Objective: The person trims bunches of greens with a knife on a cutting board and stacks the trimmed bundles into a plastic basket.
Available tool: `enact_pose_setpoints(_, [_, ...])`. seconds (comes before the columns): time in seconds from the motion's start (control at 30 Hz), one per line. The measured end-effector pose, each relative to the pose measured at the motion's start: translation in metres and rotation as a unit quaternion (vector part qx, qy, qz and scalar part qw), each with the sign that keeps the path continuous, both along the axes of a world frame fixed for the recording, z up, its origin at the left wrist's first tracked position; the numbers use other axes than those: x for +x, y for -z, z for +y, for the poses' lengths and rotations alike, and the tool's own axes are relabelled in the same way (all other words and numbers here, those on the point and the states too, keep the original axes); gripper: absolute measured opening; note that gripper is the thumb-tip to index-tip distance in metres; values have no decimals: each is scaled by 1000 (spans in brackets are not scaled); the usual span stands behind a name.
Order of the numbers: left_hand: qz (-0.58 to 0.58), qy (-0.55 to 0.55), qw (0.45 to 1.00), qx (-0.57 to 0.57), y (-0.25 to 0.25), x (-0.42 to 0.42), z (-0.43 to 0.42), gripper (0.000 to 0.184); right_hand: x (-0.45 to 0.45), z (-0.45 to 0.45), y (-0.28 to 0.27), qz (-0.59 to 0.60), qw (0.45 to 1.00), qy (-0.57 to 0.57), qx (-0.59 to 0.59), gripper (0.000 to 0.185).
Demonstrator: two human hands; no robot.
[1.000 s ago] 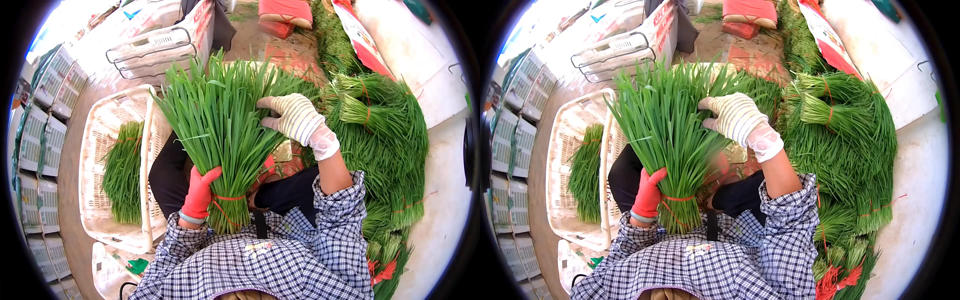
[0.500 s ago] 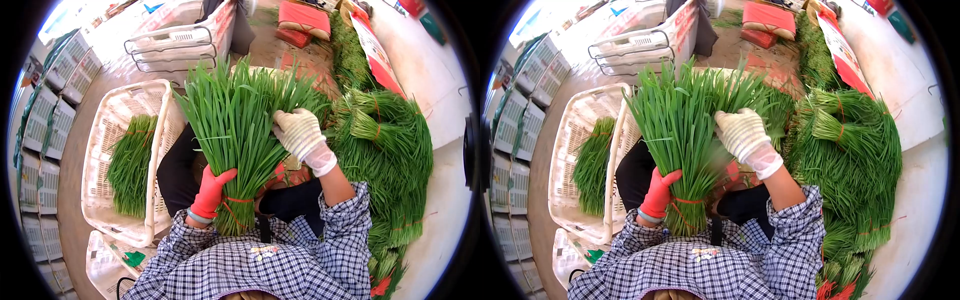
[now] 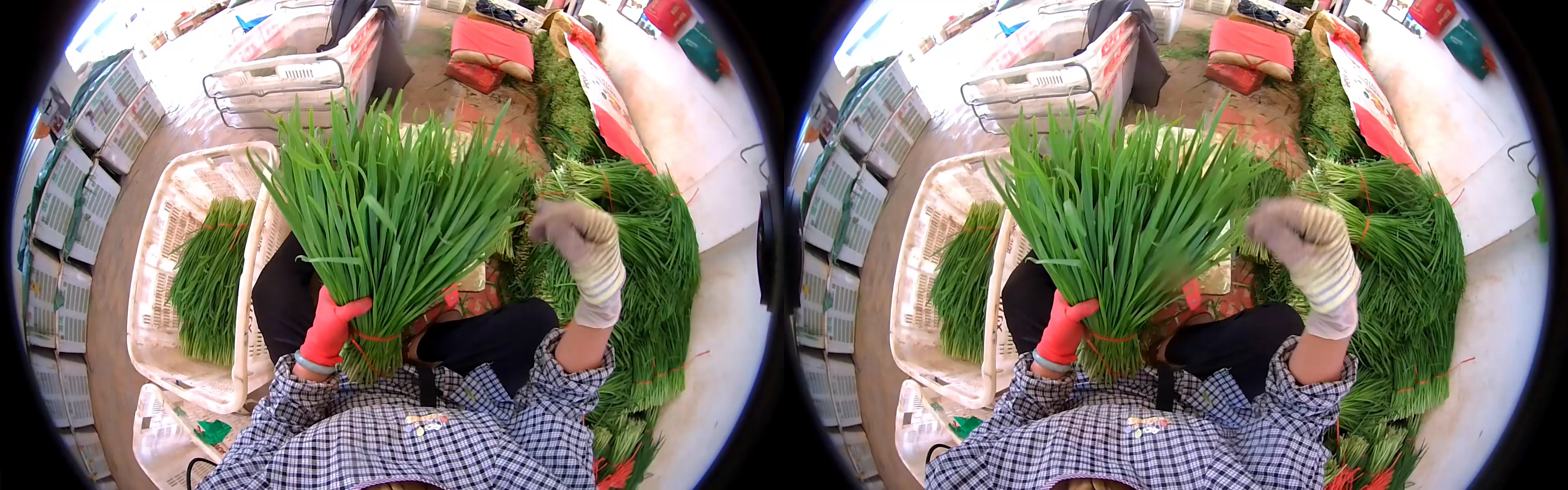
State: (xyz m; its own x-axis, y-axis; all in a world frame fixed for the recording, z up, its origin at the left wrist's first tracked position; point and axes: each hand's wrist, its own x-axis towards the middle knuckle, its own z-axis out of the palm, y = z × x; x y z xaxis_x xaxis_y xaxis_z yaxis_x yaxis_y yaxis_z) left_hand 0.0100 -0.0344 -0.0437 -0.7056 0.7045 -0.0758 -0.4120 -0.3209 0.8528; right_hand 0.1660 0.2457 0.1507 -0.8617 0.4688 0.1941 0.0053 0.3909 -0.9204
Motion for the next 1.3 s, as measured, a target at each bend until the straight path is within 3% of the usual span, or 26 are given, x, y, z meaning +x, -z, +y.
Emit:
enact_pose_setpoints(0.03, [5,12,1000,-2,-2,1,1,43,-9,-2,2,72,995,65,38,19])
enact_pose_setpoints(0.1, [23,26,999,-5,-3,2,2,44,-28,-4,-8,156,938,69,302,24])
enact_pose_setpoints(0.17, [41,37,998,-8,-4,5,2,44,-50,-3,-27,130,829,38,543,33])
enact_pose_setpoints(0.2, [46,36,998,-14,-5,6,3,45,-58,-7,-31,119,817,0,565,38])
enact_pose_setpoints(0.3, [58,43,997,-24,-10,10,2,45,-76,-20,-27,94,798,-19,595,38])
enact_pose_setpoints(0.33, [62,50,996,-31,-12,10,1,45,-84,-25,-27,74,779,-33,622,31])
enact_pose_setpoints(0.43, [56,48,995,-61,-15,15,4,49,-94,-19,-7,60,786,-57,612,26])
enact_pose_setpoints(0.47, [51,57,996,-53,-14,13,3,48,-93,-16,1,204,878,-63,428,22])
enact_pose_setpoints(0.5, [52,50,996,-52,-13,12,3,48,-81,-10,0,212,943,-97,239,16])
enact_pose_setpoints(0.53, [55,50,996,-47,-11,12,2,47,-68,-3,-2,241,964,-111,35,12])
enact_pose_setpoints(0.6, [63,51,996,-45,-8,12,2,46,-56,10,-13,280,935,-216,31,13])
enact_pose_setpoints(0.7, [74,63,994,-54,-1,8,2,48,-53,-22,-36,257,946,-171,103,22])
enact_pose_setpoints(0.77, [79,67,993,-58,-2,9,4,49,-69,-29,-45,204,935,-106,269,22])
enact_pose_setpoints(0.8, [82,72,992,-62,-3,10,6,50,-75,-32,-53,173,903,-108,379,22])
enact_pose_setpoints(0.83, [82,72,992,-62,-7,13,8,50,-87,-33,-50,167,891,-99,411,17])
enact_pose_setpoints(0.93, [63,75,994,-59,-18,19,10,52,-116,-44,-38,143,835,-73,527,26])
enact_pose_setpoints(1.03, [56,75,994,-54,-21,21,8,53,-134,-46,-24,31,765,-142,627,17])
enact_pose_setpoints(1.17, [39,69,994,-71,-19,19,8,53,-139,-47,8,147,823,-29,548,11])
enact_pose_setpoints(1.23, [31,61,995,-71,-17,15,9,53,-133,-54,15,226,946,-4,231,8])
enact_pose_setpoints(1.27, [36,53,996,-68,-15,13,8,53,-125,-58,14,229,972,26,47,9])
enact_pose_setpoints(1.3, [41,43,996,-65,-14,11,8,53,-118,-49,9,250,967,45,-21,13])
